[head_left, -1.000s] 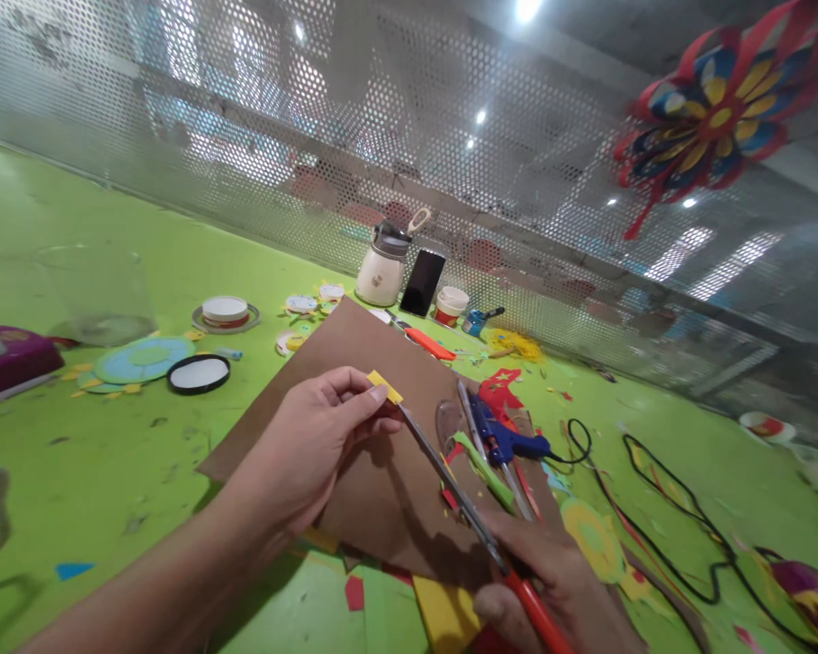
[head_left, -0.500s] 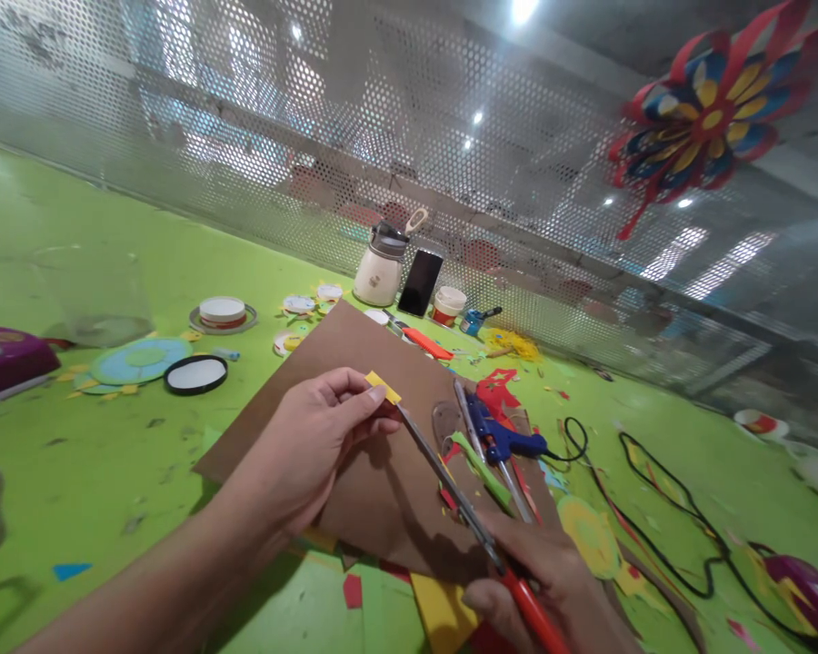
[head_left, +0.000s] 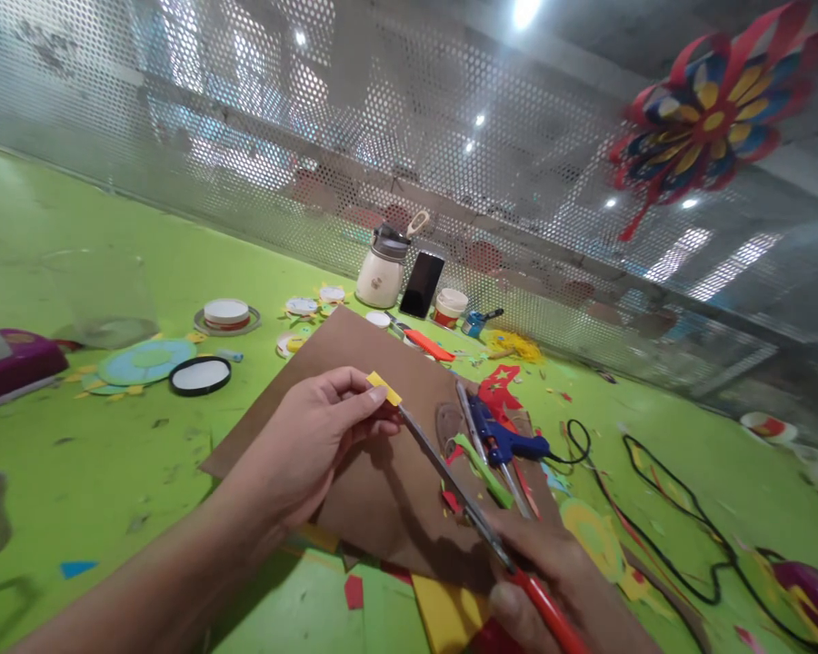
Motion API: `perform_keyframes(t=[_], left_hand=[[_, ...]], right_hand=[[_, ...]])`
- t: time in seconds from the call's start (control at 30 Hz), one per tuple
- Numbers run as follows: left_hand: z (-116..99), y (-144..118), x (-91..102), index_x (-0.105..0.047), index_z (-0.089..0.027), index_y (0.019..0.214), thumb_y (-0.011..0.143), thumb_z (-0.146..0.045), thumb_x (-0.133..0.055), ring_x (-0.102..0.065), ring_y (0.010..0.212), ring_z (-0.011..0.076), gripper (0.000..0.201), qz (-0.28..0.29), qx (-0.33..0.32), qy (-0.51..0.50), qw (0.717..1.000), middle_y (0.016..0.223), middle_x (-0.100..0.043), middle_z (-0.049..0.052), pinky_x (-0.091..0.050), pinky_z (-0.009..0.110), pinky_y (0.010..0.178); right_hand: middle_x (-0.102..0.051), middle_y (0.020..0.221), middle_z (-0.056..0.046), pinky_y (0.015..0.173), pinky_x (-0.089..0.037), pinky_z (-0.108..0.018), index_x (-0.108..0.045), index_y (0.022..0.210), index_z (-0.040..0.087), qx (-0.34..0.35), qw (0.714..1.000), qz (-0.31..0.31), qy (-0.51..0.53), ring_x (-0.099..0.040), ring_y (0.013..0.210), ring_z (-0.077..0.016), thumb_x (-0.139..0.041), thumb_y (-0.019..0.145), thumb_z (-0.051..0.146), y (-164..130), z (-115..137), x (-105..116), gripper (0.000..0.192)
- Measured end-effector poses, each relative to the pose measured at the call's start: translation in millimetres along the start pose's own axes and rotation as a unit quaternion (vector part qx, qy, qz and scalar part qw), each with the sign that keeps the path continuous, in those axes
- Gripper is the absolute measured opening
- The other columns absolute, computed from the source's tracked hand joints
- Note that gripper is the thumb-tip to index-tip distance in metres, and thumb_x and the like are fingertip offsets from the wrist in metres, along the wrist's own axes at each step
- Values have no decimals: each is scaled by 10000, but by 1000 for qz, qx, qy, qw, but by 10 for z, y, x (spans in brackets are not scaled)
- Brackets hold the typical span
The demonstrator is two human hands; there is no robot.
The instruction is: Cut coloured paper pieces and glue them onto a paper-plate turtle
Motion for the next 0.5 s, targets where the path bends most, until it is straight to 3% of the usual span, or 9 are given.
perform_keyframes(t=[0.13,0.5], left_hand=[[-7,-3,7,-589,-135,668,753,-190,-672,-630,662,131,131,9,3,10,1000,695,-653,35,-519,235,682],[9,-11,-34,-594,-138,669,724,-189,-698,-615,650,118,128,-20,-8,-2,1000,695,-662,33,-512,223,665]], right_hand=[[-720,786,-41,677,-566,-254,-670,1160,245,1,999,16,29,-697,800,-241,-505,858,552,25,76,78,461],[-690,705,-31,654,-581,-251,-672,1148,219,-18,999,26,37,-661,586,-181,-453,871,572,-40,-68,1,499]])
Point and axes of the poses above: each hand's wrist, its own y-axis towards the middle knuckle, its own x-axis out of the back of the hand, z = x × y, the point moved 2 cm from there along y, towards the middle knuckle
